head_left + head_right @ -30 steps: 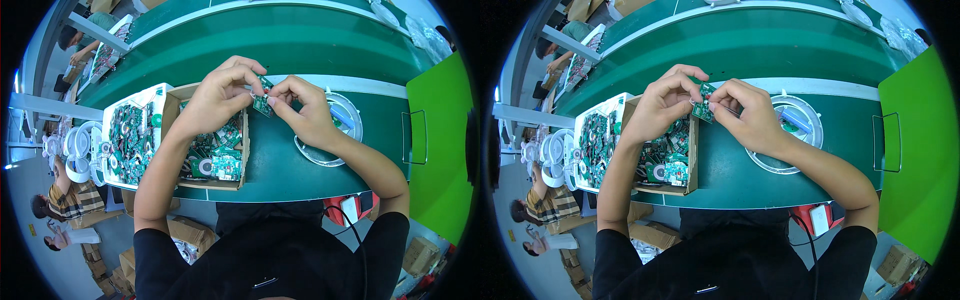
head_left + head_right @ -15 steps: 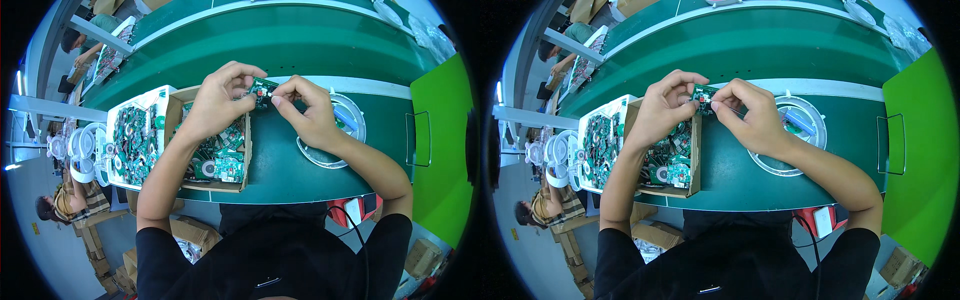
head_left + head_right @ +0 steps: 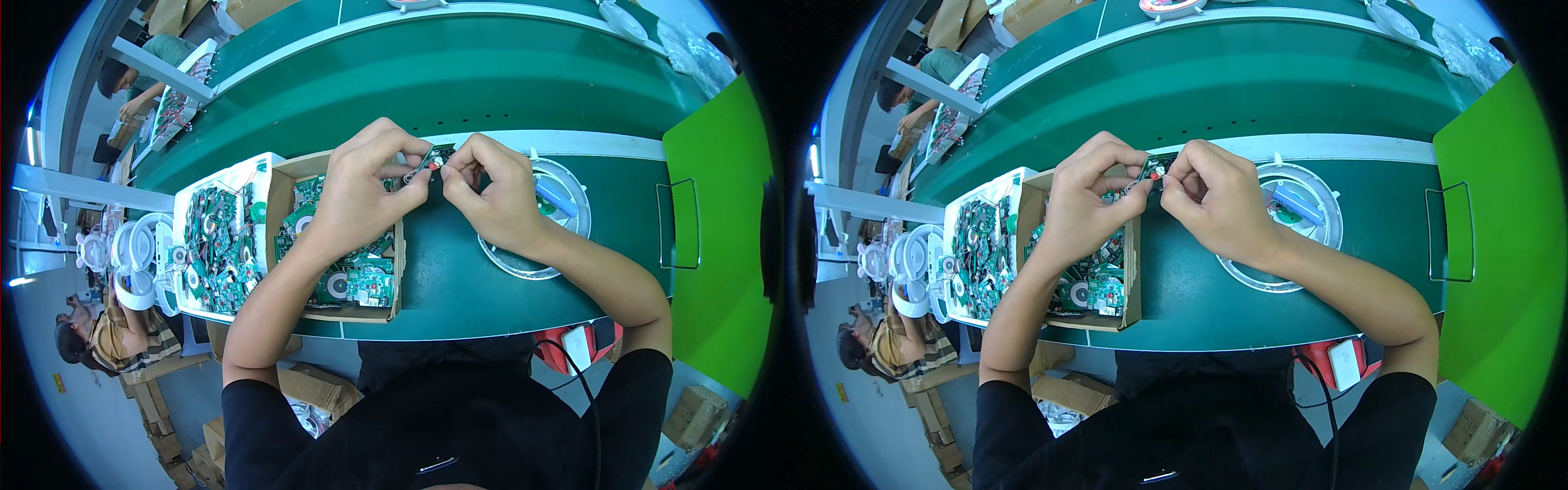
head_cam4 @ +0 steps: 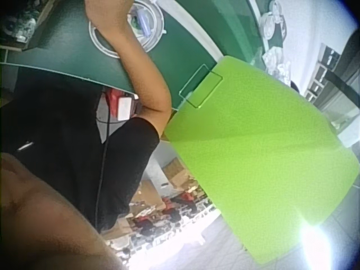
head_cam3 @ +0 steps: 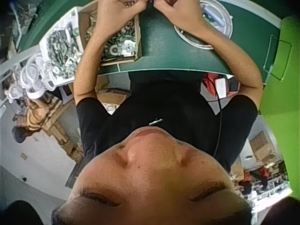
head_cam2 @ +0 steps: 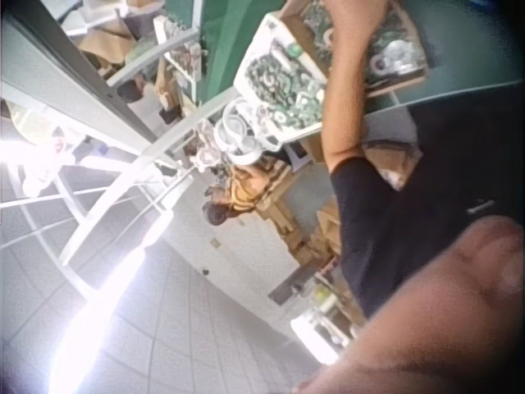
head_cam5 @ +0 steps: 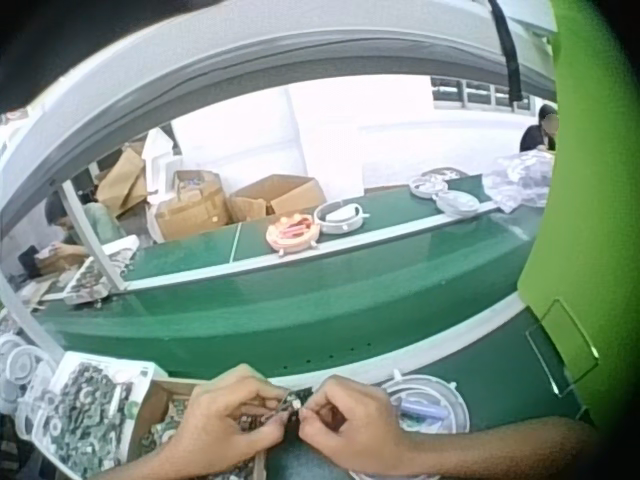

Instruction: The person assembles circuit boards and circular LED light strips by hand, connecting them with wires and enclosing them in plastic housings, taking components from a cardboard box.

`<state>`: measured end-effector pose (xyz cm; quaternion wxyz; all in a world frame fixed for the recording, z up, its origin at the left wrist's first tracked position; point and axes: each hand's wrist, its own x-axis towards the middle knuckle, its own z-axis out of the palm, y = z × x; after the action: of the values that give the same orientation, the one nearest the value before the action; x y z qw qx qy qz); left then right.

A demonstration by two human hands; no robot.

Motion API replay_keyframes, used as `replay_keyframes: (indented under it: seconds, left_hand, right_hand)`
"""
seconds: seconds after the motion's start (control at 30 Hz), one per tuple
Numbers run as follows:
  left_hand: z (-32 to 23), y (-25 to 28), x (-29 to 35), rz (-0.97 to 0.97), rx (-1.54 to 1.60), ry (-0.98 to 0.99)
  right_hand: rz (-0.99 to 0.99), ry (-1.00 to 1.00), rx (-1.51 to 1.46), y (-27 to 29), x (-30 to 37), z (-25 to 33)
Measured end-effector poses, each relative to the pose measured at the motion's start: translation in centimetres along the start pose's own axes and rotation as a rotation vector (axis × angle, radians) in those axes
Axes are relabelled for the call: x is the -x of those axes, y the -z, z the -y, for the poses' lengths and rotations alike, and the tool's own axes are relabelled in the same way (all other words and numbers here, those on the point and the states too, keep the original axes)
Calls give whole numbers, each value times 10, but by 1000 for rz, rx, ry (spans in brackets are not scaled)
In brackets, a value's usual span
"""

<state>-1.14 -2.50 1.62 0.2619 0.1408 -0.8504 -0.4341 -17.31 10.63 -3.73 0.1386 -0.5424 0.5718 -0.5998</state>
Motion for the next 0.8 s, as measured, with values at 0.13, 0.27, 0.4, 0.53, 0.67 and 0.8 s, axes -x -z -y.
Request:
replay_keyframes:
  seconds: [0.13,0.27,0.4,0.53,0.67,0.8]
  left_hand:
    - [-1,1,1,42,-26,-26]
    - [0,-4,0,-8,-107,-152]
    - [-2,-3,1,-18,-228,-268]
    - [-2,-3,2,-19,-330,-317]
    - [-2,-5,2,-21,-364,-351]
    - [-2,-6,-1,-37,-360,-362]
  right_hand:
    - [-2,15,27,0,-1,5]
    - [3,37,85,2,-2,8]
    - [8,145,182,3,-2,11]
    - [36,207,257,4,-3,9]
    - [100,212,310,8,-6,12]
    - [135,203,289,14,-14,11]
